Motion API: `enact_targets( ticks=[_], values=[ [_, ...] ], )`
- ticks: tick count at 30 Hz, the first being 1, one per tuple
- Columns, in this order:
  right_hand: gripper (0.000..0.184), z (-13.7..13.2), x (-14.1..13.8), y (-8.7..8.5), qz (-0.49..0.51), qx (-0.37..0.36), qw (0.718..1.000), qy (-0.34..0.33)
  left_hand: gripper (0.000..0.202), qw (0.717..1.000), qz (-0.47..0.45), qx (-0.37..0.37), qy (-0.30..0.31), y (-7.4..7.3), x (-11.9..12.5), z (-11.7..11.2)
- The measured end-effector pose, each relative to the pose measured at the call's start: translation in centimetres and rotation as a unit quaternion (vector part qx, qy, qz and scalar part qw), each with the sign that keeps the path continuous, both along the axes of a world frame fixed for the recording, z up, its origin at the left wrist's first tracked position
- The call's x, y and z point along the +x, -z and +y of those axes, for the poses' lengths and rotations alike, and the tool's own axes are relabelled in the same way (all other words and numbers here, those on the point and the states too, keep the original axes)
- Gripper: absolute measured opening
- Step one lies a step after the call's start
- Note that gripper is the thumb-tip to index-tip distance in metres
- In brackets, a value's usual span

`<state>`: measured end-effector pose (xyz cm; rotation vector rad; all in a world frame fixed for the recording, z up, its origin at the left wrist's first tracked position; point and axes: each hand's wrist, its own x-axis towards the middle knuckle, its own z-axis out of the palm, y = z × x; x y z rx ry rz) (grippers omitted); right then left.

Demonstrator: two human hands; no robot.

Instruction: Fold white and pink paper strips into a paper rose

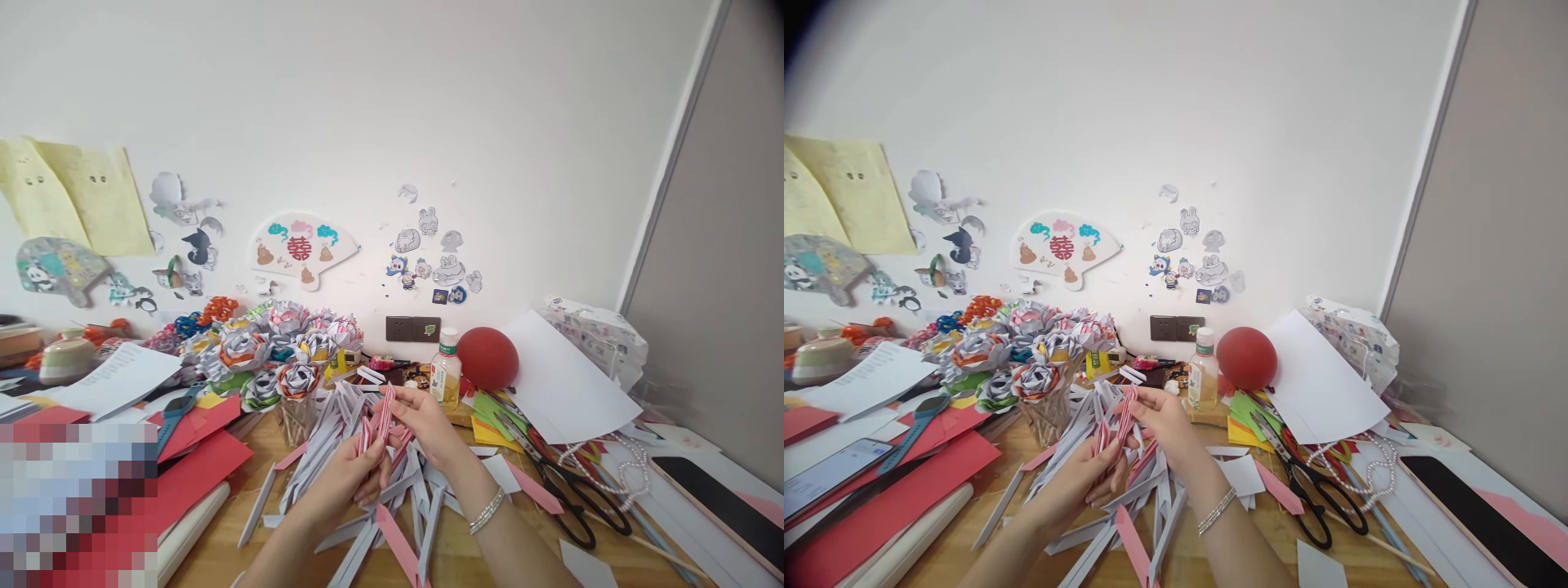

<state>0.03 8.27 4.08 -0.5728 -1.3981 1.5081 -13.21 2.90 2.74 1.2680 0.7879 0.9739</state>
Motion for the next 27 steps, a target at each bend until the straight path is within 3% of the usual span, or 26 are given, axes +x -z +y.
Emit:
enact_targets(
  ticks=[7,12,15,27],
  values=[
    [0.057,0.26,0.28,-0.34,0.080,0.001,0.996,0.031,0.034,0.998,0.039,0.055,-0.015,-0.07,-0.31,0.42],
    [0.054,0.37,0.49,-0.50,0.082,-0.009,0.996,0.046,0.042,0.964,0.150,0.140,-0.171,-0.55,0.14,0.38],
    [0.053,0.55,0.57,-0.39,0.073,-0.005,0.996,0.055,0.051,0.941,0.181,0.153,-0.240,-0.47,0.31,0.39],
    [0.057,0.56,0.42,-0.18,0.045,0.017,0.996,0.075,0.034,0.927,0.188,0.179,-0.272,0.12,0.24,0.69]
  ],
)
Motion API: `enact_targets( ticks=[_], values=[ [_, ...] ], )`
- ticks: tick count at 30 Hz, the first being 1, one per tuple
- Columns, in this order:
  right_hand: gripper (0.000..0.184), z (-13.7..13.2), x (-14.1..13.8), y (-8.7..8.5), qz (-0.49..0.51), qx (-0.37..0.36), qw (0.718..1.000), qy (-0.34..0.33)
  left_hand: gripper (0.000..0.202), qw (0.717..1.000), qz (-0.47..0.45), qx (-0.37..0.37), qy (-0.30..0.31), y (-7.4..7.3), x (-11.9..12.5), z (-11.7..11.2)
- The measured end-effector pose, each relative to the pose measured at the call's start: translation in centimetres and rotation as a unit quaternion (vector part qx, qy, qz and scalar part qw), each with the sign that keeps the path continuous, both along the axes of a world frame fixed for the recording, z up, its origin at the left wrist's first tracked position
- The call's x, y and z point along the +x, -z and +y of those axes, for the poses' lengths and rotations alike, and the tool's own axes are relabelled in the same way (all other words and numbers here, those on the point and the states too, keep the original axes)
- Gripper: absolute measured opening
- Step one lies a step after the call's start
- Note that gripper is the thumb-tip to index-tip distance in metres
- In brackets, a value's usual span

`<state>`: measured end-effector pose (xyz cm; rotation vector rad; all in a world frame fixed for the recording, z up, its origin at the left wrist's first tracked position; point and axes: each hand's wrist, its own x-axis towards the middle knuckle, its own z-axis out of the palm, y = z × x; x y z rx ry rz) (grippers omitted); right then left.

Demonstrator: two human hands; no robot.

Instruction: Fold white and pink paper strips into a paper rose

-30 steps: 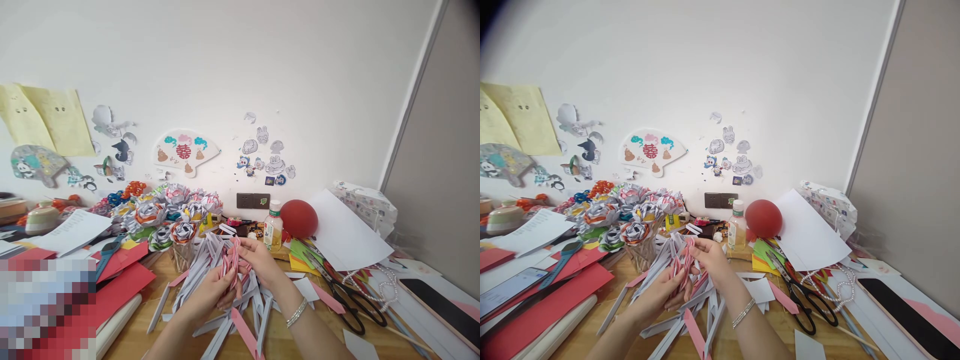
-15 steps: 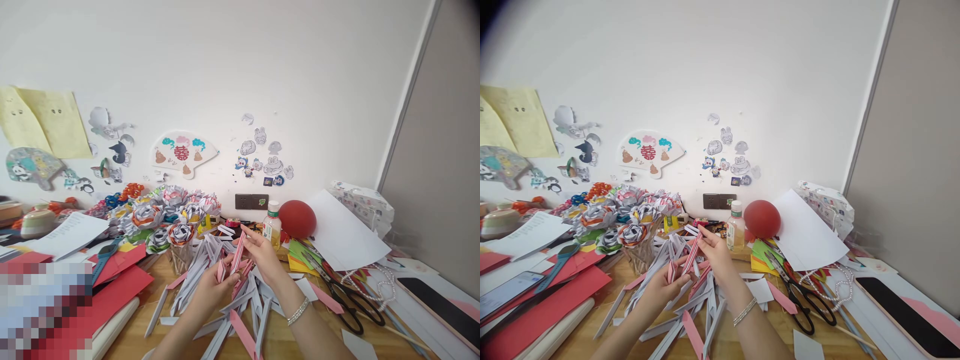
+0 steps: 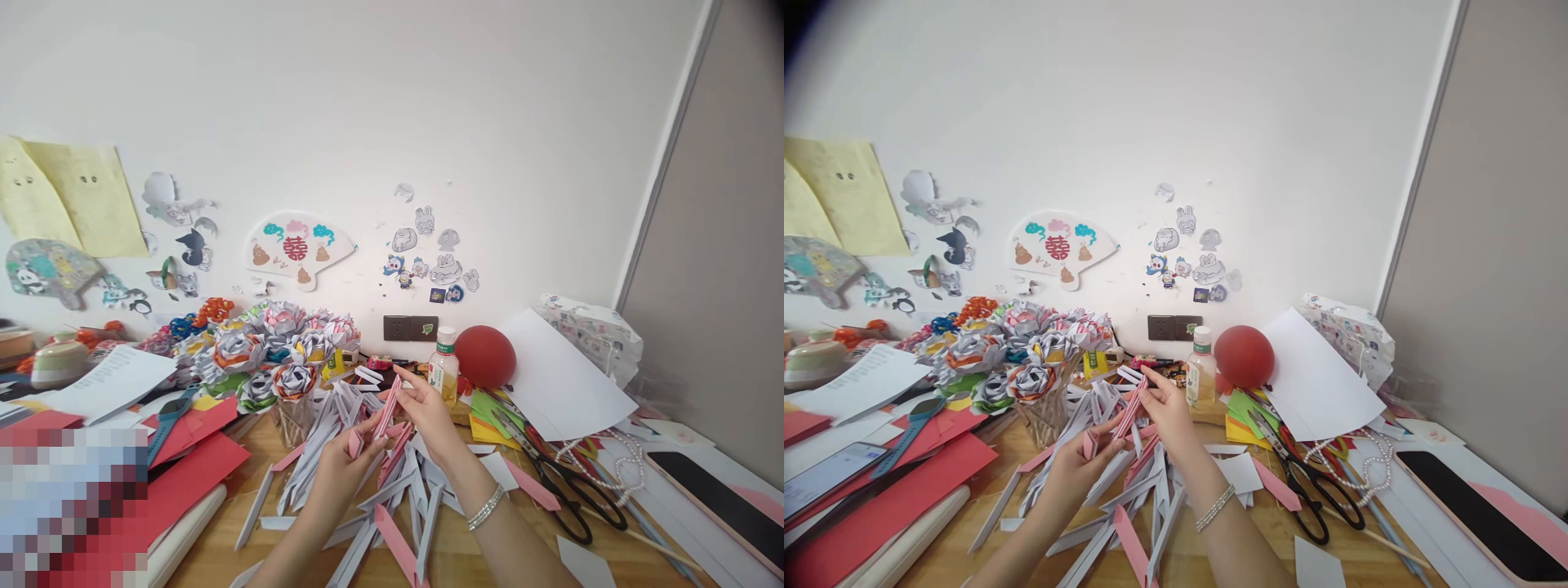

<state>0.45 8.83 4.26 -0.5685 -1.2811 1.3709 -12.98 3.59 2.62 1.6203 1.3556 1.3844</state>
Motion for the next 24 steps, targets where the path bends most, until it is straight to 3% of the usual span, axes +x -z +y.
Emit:
enact_targets(
  ticks=[6,12,18,24],
  values=[
    [0.054,0.0,-0.1,-0.2,-0.002,-0.003,1.000,0.030,0.035,0.999,0.030,0.026,-0.011,0.6,0.0,0.1],
    [0.031,0.0,-0.3,-0.4,-0.050,-0.035,0.996,0.061,0.035,0.991,0.100,0.080,-0.027,1.1,-0.2,0.3],
    [0.034,0.5,-0.1,0.1,-0.101,-0.002,0.991,0.091,0.025,0.979,0.161,0.120,-0.031,2.1,-0.6,0.9],
    [0.028,1.2,0.1,0.8,-0.132,0.004,0.986,0.098,0.027,0.989,0.135,0.059,-0.021,1.4,0.0,0.5]
  ],
)
